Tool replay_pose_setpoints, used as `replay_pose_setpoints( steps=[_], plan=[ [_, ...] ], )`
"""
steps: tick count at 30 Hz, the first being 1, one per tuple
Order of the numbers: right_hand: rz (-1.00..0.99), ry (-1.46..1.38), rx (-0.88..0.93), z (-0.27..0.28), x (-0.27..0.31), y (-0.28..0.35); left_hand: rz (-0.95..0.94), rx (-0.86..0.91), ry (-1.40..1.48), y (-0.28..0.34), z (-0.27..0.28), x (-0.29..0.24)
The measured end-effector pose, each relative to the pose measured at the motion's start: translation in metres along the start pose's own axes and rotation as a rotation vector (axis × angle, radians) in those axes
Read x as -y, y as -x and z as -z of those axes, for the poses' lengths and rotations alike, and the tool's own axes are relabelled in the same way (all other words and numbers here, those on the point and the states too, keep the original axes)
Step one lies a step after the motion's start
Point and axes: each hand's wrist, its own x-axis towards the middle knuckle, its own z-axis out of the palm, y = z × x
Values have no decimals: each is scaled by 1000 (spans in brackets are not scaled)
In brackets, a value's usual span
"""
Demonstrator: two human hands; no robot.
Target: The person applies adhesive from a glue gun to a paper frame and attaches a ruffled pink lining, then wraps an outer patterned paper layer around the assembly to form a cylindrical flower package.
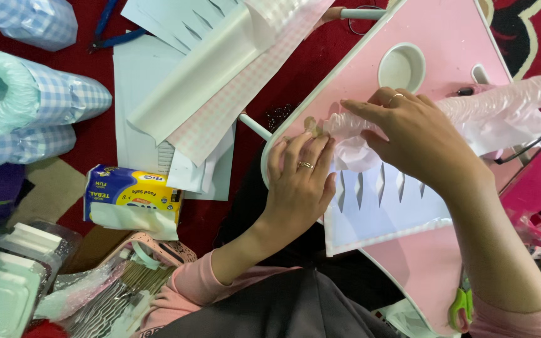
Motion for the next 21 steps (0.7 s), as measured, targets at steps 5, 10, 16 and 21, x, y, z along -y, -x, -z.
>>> replay_pose_setpoints(
  steps=[5, 10, 16, 21],
  plan=[
    [16, -3, -18, -1, 2, -3, -4, 26, -96, 2, -4, -1],
    [13, -11, -51, -5, 1, -6, -13, 12, -189, 3, -7, -2],
    [15, 20, -144, -18, -3, -10, -6, 18, -201, 4, -10, -3],
    [20, 2, -166, -18, -1, -14, 14, 48, -255, 6, -14, -3]
  ],
)
